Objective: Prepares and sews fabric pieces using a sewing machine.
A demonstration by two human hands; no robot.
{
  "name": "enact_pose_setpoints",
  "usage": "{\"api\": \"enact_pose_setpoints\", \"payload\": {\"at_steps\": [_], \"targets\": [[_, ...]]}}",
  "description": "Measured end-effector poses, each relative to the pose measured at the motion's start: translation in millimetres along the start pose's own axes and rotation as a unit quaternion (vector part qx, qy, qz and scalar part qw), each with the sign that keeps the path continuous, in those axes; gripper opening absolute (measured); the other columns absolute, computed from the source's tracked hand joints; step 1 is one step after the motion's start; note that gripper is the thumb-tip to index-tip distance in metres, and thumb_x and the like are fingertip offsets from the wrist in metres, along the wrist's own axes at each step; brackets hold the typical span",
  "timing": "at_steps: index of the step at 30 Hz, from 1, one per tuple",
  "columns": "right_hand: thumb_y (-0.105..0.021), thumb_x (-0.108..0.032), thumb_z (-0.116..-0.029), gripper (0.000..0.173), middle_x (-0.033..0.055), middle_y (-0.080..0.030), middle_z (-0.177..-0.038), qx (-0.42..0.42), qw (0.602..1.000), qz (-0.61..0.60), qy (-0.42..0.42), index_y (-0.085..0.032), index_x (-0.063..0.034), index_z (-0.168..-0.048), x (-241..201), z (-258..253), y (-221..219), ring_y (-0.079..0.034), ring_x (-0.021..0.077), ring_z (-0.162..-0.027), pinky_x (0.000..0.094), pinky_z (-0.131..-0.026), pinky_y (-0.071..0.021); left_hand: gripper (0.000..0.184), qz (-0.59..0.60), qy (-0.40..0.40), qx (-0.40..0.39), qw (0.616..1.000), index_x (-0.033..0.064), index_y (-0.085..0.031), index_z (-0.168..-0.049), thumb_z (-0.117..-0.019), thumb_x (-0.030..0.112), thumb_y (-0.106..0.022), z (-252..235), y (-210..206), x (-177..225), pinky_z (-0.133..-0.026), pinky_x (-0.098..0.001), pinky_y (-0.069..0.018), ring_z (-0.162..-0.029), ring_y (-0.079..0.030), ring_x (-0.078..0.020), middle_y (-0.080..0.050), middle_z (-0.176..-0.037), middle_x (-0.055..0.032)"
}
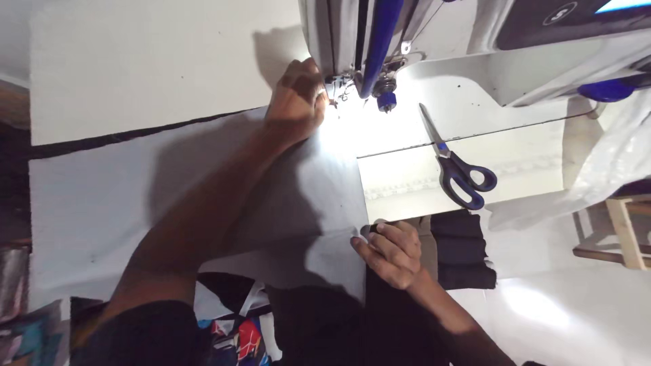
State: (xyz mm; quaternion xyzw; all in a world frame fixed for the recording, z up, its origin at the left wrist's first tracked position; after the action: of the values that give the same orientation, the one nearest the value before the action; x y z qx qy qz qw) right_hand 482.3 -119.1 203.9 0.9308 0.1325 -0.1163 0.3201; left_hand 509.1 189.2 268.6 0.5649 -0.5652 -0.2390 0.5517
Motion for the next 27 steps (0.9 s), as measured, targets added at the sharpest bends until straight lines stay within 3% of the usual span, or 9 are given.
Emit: {"api": "enact_pose_setpoints", "payload": {"at_steps": [2,4,7,10,19,23,24,25,27], "targets": [[-0.063,-0.011,-0.0993,0.012,0.0042,-0.073,-0.119,-0.005,1.000,-0.024,0.004,-0.073,-0.0137,-0.105,0.0,-5.3,1.2,-0.059,0.0219,-0.124,0.0389,-0.105,-0.0430,0.024,0.010,0.023,-0.027,0.999,-0.0043,-0.068,-0.096,-0.0966,0.015,-0.055,-4.1,-0.2,-1.6,-0.099,-0.0525,-0.0460,-0.113,-0.061,-0.0399,-0.067,-0.110,-0.0244],[-0.063,-0.008,-0.0988,0.012,0.0047,-0.075,-0.119,-0.018,0.999,-0.045,-0.001,-0.074,-0.0109,-0.103,-0.2,-11.4,2.2,-0.060,0.0214,-0.126,0.0388,-0.105,-0.0428,0.023,0.015,0.040,-0.047,0.998,-0.0064,-0.068,-0.096,-0.0962,0.014,-0.057,-7.7,1.4,-1.4,-0.097,-0.0532,-0.0466,-0.111,-0.062,-0.0400,-0.067,-0.108,-0.0257],[-0.061,-0.006,-0.0989,0.015,0.0058,-0.076,-0.116,-0.027,0.996,-0.079,-0.020,-0.075,-0.0089,-0.103,0.7,-18.1,2.0,-0.062,0.0212,-0.125,0.0409,-0.115,-0.0392,0.024,-0.019,0.027,-0.044,0.998,-0.0079,-0.067,-0.098,-0.0958,0.012,-0.053,-12.2,1.6,1.0,-0.094,-0.0566,-0.0471,-0.109,-0.064,-0.0426,-0.068,-0.107,-0.0269],[-0.060,-0.004,-0.0988,0.015,0.0088,-0.076,-0.113,-0.027,0.991,-0.124,-0.030,-0.075,-0.0065,-0.102,4.4,-24.3,-0.4,-0.065,0.0233,-0.121,0.0402,-0.111,-0.0442,0.026,-0.039,0.060,-0.067,0.995,-0.0120,-0.065,-0.100,-0.0934,0.011,-0.055,-16.5,6.2,6.2,-0.096,-0.0609,-0.0445,-0.114,-0.061,-0.0478,-0.065,-0.112,-0.0312],[-0.054,-0.006,-0.1004,0.019,0.0092,-0.076,-0.111,-0.073,0.986,-0.135,-0.062,-0.074,-0.0060,-0.100,10.8,-43.2,-4.1,-0.065,0.0230,-0.118,0.0388,-0.106,-0.0451,0.016,-0.040,0.054,-0.087,0.994,-0.0088,-0.067,-0.090,-0.0917,0.006,-0.060,-31.0,19.5,4.7,-0.085,-0.0586,-0.0488,-0.101,-0.066,-0.0464,-0.068,-0.100,-0.0282],[-0.054,-0.010,-0.1016,0.020,0.0080,-0.077,-0.109,-0.102,0.983,-0.118,-0.094,-0.074,-0.0071,-0.100,13.6,-56.6,-5.4,-0.066,0.0219,-0.119,0.0390,-0.109,-0.0436,0.020,-0.025,0.039,-0.109,0.993,-0.0069,-0.068,-0.097,-0.0998,0.008,-0.055,-37.8,22.8,-2.4,-0.090,-0.0578,-0.0484,-0.106,-0.065,-0.0446,-0.068,-0.105,-0.0267],[-0.053,-0.011,-0.1018,0.021,0.0079,-0.077,-0.109,-0.110,0.982,-0.116,-0.098,-0.074,-0.0073,-0.100,15.2,-59.3,-6.2,-0.066,0.0220,-0.119,0.0395,-0.109,-0.0429,0.023,-0.045,-0.024,-0.060,0.997,-0.0015,-0.069,-0.095,-0.1017,0.014,-0.053,-42.5,8.8,-21.8,-0.085,-0.0549,-0.0506,-0.099,-0.067,-0.0397,-0.069,-0.099,-0.0215],[-0.053,-0.011,-0.1016,0.021,0.0076,-0.077,-0.110,-0.118,0.981,-0.112,-0.101,-0.074,-0.0077,-0.100,17.0,-62.0,-7.0,-0.066,0.0220,-0.120,0.0400,-0.110,-0.0429,0.027,-0.075,-0.116,0.078,0.987,0.0099,-0.068,-0.085,-0.0990,0.024,-0.050,-51.1,-18.8,-54.5,-0.071,-0.0466,-0.0527,-0.084,-0.068,-0.0286,-0.067,-0.086,-0.0099],[-0.055,-0.010,-0.1010,0.019,0.0076,-0.077,-0.109,-0.131,0.981,-0.100,-0.106,-0.074,-0.0079,-0.100,20.0,-67.8,-8.1,-0.066,0.0217,-0.119,0.0397,-0.109,-0.0440,0.028,-0.064,-0.136,0.102,0.983,0.0178,-0.068,-0.091,-0.1004,0.033,-0.046,-69.8,-48.1,-93.7,-0.072,-0.0447,-0.0524,-0.088,-0.067,-0.0224,-0.067,-0.090,-0.0029]]}}
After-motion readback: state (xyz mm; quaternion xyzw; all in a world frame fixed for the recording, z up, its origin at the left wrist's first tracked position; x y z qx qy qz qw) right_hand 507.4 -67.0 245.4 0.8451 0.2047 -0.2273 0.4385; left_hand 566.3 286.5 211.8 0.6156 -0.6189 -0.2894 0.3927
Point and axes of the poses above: each hand's wrist, its own z-axis away from the middle knuckle, its own y-axis out of the back of the hand, x = y × z, the point moved 5 cm from there along -z, towards the middle knuckle
